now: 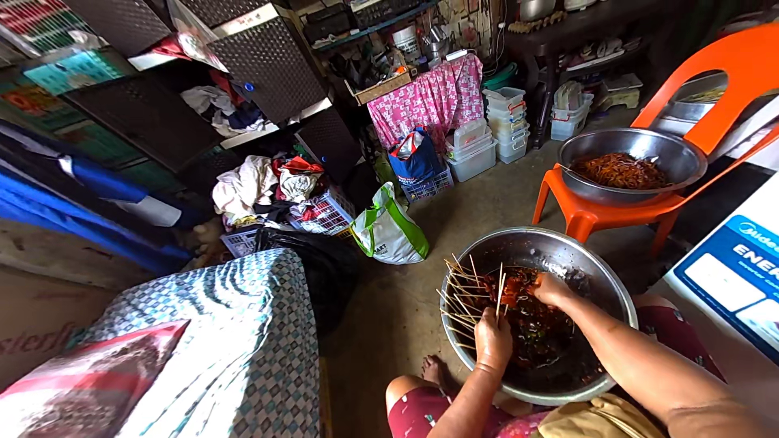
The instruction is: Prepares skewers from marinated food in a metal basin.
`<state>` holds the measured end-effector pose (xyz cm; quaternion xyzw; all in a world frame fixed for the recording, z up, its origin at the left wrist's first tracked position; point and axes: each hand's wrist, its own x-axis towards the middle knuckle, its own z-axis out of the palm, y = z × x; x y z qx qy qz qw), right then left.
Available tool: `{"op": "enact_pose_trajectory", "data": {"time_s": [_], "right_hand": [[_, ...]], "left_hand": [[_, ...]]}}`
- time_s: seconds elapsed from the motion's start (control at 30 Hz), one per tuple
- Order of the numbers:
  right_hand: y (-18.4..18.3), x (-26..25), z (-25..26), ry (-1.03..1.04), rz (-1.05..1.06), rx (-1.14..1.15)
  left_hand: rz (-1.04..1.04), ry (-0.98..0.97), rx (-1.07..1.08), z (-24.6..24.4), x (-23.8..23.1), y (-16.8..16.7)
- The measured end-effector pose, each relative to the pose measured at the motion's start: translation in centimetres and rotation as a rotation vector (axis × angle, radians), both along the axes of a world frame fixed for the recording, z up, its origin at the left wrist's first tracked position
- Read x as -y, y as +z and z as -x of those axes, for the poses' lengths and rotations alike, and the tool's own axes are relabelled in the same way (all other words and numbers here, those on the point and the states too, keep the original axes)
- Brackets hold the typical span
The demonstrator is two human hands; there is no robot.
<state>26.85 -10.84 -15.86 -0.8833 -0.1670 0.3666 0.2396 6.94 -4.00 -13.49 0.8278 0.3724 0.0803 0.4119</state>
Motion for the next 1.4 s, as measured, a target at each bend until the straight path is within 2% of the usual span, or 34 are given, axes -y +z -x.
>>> {"op": "enact_pose_trajectory", "data": {"time_s": [0.07, 0.13, 0.3, 0.4, 0.57, 0.77, 1.0, 1.07, 1.17, 1.23, 1.33, 1.4], "right_hand": [[0.2, 0.4, 0.0, 0.132, 0.297, 0.113], [0.1, 0.4, 0.3, 0.190, 0.385, 0.111], [0.1, 0.1, 0.2, 0.226, 0.268, 0.048], [-2.1, 0.2, -1.4, 0.051, 0.191, 0.078], [-2.0, 0.3, -2.6, -0.088, 0.159, 0.071], [-3.0, -0.2, -1.3, 0.230, 0.282, 0.078], [-3.9, -0.7, -1.6, 0.255, 0.264, 0.139], [-3.8, -0.6, -2.0, 0.271, 0.196, 0.167], [-6.2, -0.4, -2.0, 0.378, 0.007, 0.205], [-6.5, -0.9, -1.2, 0.463, 0.064, 0.207], [-6.2, -1.4, -0.9, 0.423, 0.111, 0.167], [-6.5, -1.4, -1.6, 0.273, -0.013, 0.106]], "left_hand": [[-0.009, 0.005, 0.011, 0.0, 0.0, -0.1], [-0.015, -0.005, 0.001, -0.1, 0.0, 0.1], [-0.044, -0.014, 0.004, 0.2, 0.2, 0.7], [-0.045, 0.001, 0.015, 0.4, 0.0, 0.3], [-0.017, 0.013, 0.022, 0.0, -0.3, -0.2], [-0.013, 0.019, 0.039, 0.1, -0.4, -0.4], [-0.005, 0.009, 0.019, 0.2, -0.4, -0.5], [0.010, 0.010, 0.029, 0.1, -0.4, -0.6], [0.028, 0.008, 0.048, 0.0, -0.5, -1.0], [0.021, 0.002, 0.052, 0.1, -0.5, -1.0], [-0.005, 0.004, 0.071, 0.2, -0.6, -0.9], [-0.012, 0.004, 0.076, 0.3, -0.6, -0.9]]}}
